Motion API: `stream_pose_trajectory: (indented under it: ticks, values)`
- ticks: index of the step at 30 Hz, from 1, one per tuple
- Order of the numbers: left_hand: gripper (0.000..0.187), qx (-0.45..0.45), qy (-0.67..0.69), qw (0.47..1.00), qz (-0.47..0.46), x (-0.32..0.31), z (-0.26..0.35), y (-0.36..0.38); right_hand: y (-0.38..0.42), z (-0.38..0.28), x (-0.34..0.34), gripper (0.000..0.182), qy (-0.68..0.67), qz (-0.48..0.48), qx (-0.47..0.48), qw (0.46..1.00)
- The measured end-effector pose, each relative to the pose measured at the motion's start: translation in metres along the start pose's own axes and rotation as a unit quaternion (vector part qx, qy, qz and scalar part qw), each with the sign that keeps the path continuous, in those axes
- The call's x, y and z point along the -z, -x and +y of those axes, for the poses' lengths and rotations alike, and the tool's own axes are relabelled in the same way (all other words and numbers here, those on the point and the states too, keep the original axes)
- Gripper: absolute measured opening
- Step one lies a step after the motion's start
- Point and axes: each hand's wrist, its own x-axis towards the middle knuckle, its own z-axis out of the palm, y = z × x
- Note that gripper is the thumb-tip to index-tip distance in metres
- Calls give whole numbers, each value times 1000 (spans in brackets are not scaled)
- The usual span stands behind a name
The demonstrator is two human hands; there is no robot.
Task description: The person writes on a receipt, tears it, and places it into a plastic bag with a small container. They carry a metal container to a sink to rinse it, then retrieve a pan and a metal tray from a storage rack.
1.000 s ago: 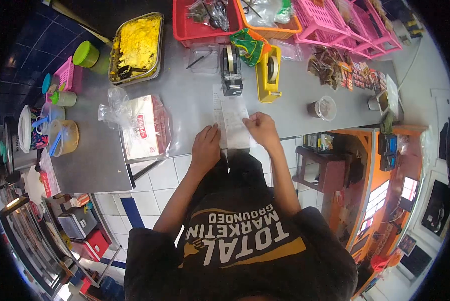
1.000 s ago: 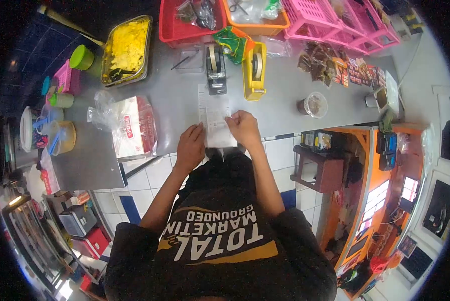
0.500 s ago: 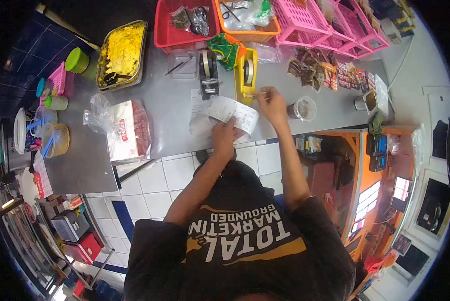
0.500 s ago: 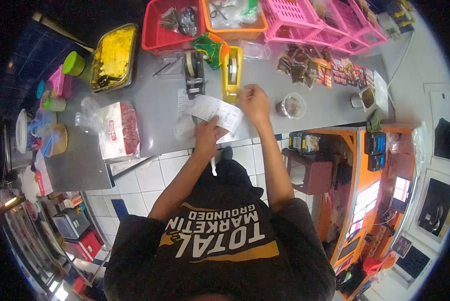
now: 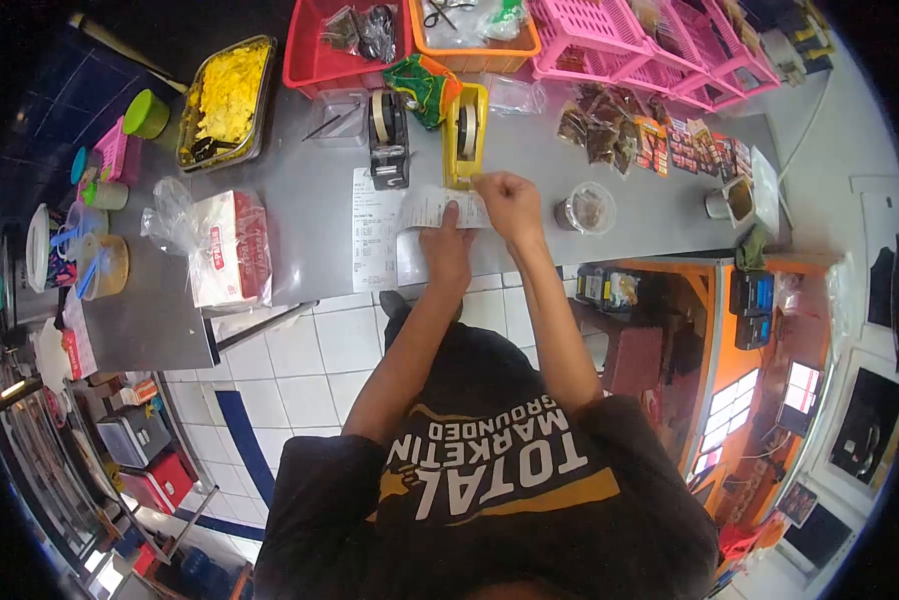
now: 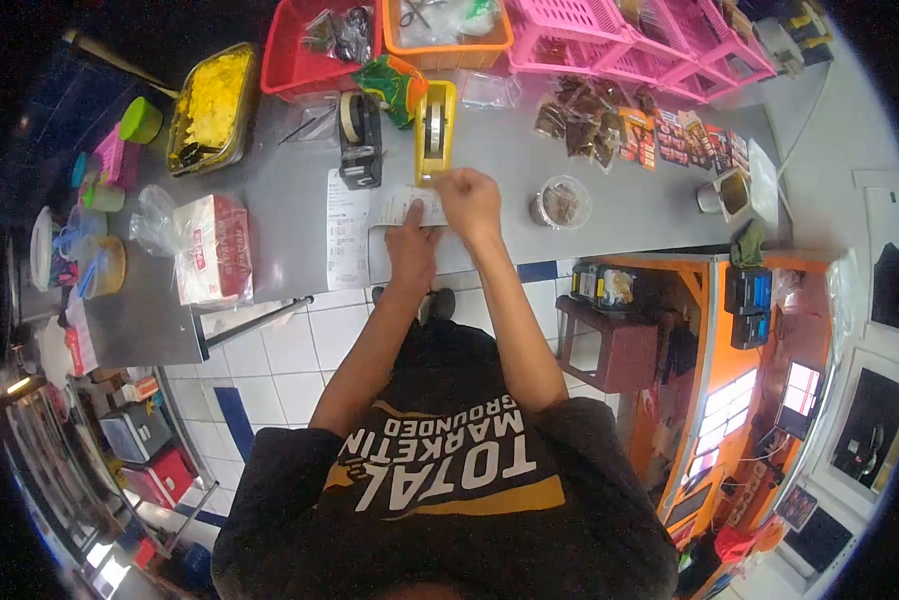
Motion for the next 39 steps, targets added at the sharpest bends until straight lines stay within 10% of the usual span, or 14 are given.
stream_pose_trajectory:
  ticks: [15, 18, 22, 28, 39]
  values:
    - [38, -7, -33, 994, -106, 5, 13, 5, 81, 59, 7, 27, -53, -139, -104, 983]
    - [43, -8, -54, 994, -94, 6, 14, 1, 83, 54, 29, 26, 110, -171, -19, 979]
    - [35, -24, -120, 992, -40, 6, 22, 27, 51, 103, 52, 23, -15, 31, 7, 999]
    - [44, -23, -117, 991, -62, 28, 13, 52, -2, 47, 7, 31, -95, -118, 3, 988]
    - [33, -220, -401, 888, -50, 69, 4, 18, -13, 76, -20, 23, -28, -18, 33, 999]
